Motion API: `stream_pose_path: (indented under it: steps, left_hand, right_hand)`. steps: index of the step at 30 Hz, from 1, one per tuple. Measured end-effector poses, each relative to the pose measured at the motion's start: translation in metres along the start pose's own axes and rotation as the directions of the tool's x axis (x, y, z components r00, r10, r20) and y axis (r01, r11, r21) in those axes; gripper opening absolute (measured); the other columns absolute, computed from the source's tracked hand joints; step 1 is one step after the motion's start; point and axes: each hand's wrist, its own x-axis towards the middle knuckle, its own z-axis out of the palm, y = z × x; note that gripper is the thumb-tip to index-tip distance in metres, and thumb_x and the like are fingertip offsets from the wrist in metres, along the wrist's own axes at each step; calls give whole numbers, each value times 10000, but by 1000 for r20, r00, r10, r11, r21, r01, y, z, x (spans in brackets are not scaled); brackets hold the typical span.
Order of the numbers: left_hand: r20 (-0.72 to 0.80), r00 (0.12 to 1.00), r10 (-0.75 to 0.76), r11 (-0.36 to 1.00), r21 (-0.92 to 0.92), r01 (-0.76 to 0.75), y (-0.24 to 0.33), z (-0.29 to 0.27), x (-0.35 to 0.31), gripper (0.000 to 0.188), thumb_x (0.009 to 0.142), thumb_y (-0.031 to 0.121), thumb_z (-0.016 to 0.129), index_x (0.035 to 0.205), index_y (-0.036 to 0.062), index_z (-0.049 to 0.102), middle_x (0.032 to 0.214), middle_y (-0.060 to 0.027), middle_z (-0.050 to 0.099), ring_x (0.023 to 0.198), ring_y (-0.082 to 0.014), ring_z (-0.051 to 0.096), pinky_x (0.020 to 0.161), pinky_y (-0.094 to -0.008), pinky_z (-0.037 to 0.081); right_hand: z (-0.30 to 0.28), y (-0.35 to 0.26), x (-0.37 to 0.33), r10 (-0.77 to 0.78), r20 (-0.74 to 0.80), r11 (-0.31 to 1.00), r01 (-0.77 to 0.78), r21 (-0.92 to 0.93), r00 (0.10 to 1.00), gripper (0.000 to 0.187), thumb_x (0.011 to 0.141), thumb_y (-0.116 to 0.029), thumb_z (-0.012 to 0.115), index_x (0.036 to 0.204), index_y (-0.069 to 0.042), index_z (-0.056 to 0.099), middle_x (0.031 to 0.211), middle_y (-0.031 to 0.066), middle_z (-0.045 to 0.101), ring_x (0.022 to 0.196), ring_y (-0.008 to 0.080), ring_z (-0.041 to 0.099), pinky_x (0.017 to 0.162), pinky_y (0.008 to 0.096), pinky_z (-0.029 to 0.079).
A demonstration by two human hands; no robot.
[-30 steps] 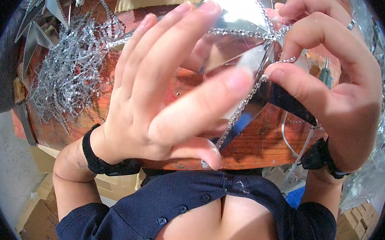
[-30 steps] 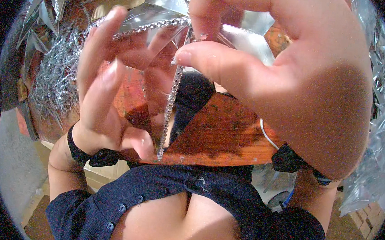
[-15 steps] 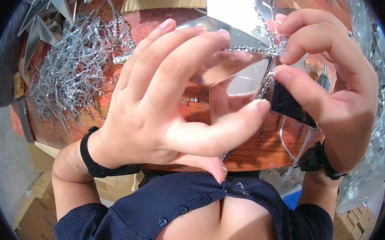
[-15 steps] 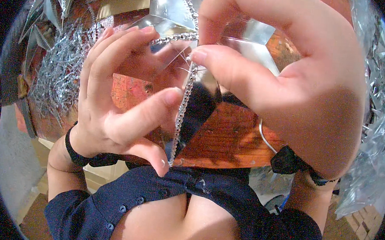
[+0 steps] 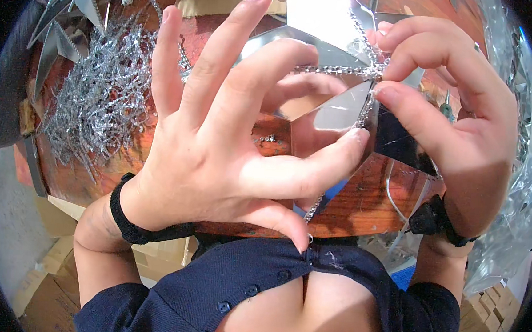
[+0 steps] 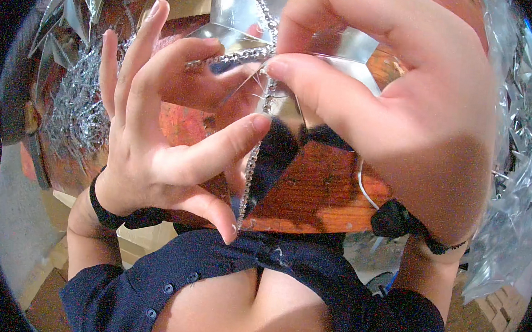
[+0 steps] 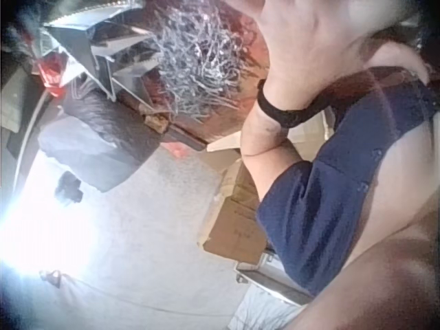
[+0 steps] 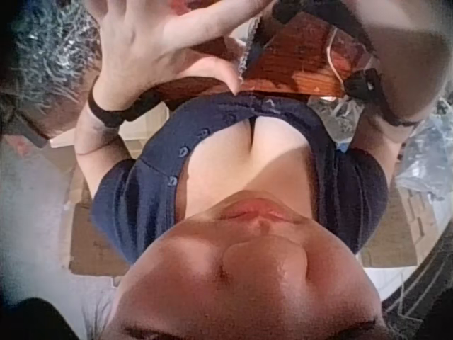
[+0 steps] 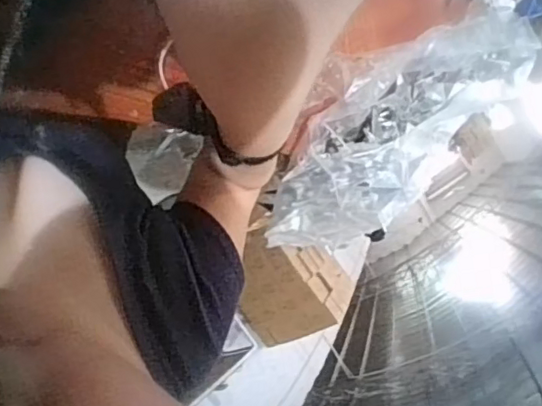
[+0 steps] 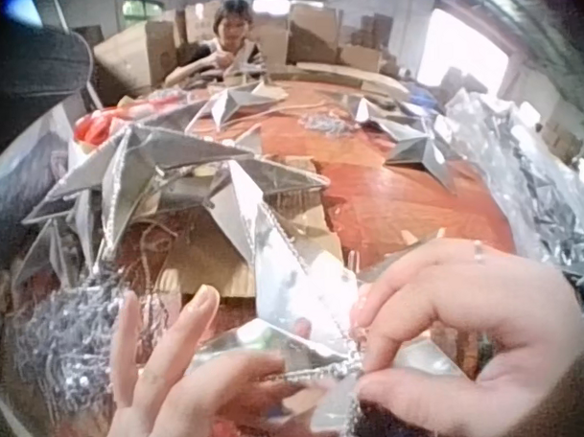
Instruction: Decorating silver stars with metallic beads or tinsel using a hot glue gun.
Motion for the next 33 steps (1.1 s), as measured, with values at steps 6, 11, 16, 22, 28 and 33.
stream_pose_path:
  steps: [6, 11, 16, 22, 28, 33]
  left_hand:
    - [11, 1000, 8, 1000, 0, -8, 2, -4, 6, 874, 602, 941, 379, 1173, 350, 679, 1277, -205, 514, 1330, -485, 365, 1127, -624, 58]
    - [-49, 999, 6, 999, -41, -8, -2, 4, 1, 880, 592, 942, 385, 1179, 354, 675, 1284, -199, 506, 1326, -480, 372, 1123, -629, 68]
    - [-97, 995, 15, 997, -74, -22, -4, 7, -2, 882, 583, 940, 402, 1185, 355, 671, 1299, -200, 495, 1324, -477, 373, 1117, -637, 80]
    - [-101, 994, 34, 997, -70, -41, -4, 8, -1, 897, 576, 938, 421, 1208, 348, 661, 1301, -199, 495, 1326, -477, 363, 1116, -635, 83]
    - [-71, 997, 36, 998, -52, -40, -1, 4, -3, 920, 574, 937, 442, 1211, 313, 668, 1325, -200, 494, 1338, -467, 349, 1121, -633, 73]
    - [-75, 997, 5, 999, -42, -9, 2, 4, -3, 949, 548, 942, 456, 1225, 311, 669, 1347, -192, 484, 1362, -447, 324, 1136, -625, 52]
  right_hand:
    - [-8, -2, -3, -7, 7, 1000, 7, -28, 1000, 107, 763, 29, 665, 858, 4, 627, 1055, 115, 629, 1077, 218, 606, 973, 325, 422]
    - [-4, -4, -1, -5, 2, 999, 5, -41, 1000, 117, 760, 30, 670, 854, 0, 607, 1034, 109, 630, 1069, 211, 607, 967, 319, 425]
    - [0, -3, 0, 65, -32, 998, -64, 27, 997, 144, 759, 14, 678, 872, -6, 591, 1023, 94, 635, 1061, 198, 605, 958, 306, 427]
    - [-8, -3, 4, 22, -4, 997, -22, -75, 1000, 95, 821, -26, 636, 907, -3, 602, 1001, 85, 634, 992, 173, 585, 900, 287, 425]
    - [-19, 1, 15, -8, 97, 987, 23, -160, 995, 91, 883, -67, 594, 943, -1, 614, 979, 75, 634, 922, 147, 565, 842, 268, 423]
    - [-32, 2, 22, -12, 165, 981, 43, -187, 986, 126, 935, -100, 559, 972, 1, 623, 961, 68, 633, 865, 126, 549, 794, 253, 421]
